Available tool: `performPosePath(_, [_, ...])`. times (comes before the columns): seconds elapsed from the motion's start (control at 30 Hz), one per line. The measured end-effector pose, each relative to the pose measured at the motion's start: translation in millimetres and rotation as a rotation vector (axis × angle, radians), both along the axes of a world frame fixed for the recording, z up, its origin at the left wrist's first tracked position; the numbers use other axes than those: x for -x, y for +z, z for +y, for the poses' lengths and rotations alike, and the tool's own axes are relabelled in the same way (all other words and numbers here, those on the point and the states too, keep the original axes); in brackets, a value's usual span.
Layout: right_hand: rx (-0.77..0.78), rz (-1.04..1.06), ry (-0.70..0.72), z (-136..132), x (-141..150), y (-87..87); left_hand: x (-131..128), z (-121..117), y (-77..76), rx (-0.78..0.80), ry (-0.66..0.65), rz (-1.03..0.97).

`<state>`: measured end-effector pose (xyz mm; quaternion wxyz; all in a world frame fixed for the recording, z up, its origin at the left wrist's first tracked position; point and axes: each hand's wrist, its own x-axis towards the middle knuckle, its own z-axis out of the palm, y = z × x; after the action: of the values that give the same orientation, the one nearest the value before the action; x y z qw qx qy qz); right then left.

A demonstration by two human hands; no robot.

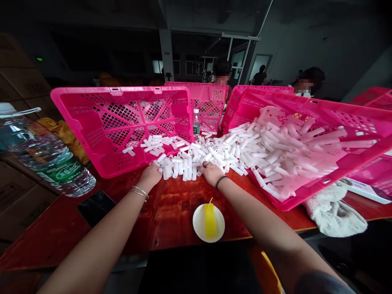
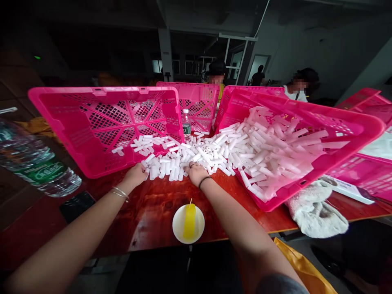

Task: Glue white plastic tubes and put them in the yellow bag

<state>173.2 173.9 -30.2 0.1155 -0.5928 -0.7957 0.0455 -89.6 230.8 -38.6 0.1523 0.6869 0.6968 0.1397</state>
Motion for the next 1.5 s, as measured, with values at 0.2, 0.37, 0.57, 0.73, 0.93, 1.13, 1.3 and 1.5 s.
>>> performPosePath(0.2, [0.018,0.080,0.001,-34,-30,-2.0,19,-27,6.5,0.088,-0.110,0.144])
performPosePath(0.37, [0.098,0.479,0.096,-135,-58,6.1,10,-90,-1.0,-0.028,-0.276,0.082])
performPosePath(0.57, [-0.066,0.686,0.203,-177,-33,-29.2,-33,-165,-20.5,-0.081,-0.674,-0.398])
performPosePath(0.73, [-0.151,0.506,0.336,-176,-30,-37.7,-55,-184,-34.4,-0.049,-0.732,-0.459])
performPosePath(0.93, [-0.082,0.643,0.171,-184,-33,-35.6,-64,-185,-41.0,-0.113,-0.685,-0.463])
performPosePath(1.13, [-0.232,0.512,0.287,-182,-30,-42.2,-62,-184,-44.2,-0.127,-0.685,-0.484])
performPosePath(1.3, [-0.092,0.594,0.147,-185,-29,-40.2,-62,-184,-44.1,-0.118,-0.695,-0.480])
performPosePath(1.5, [-0.150,0.615,0.263,-184,-31,-39.7,-62,-185,-44.3,-0.126,-0.688,-0.483])
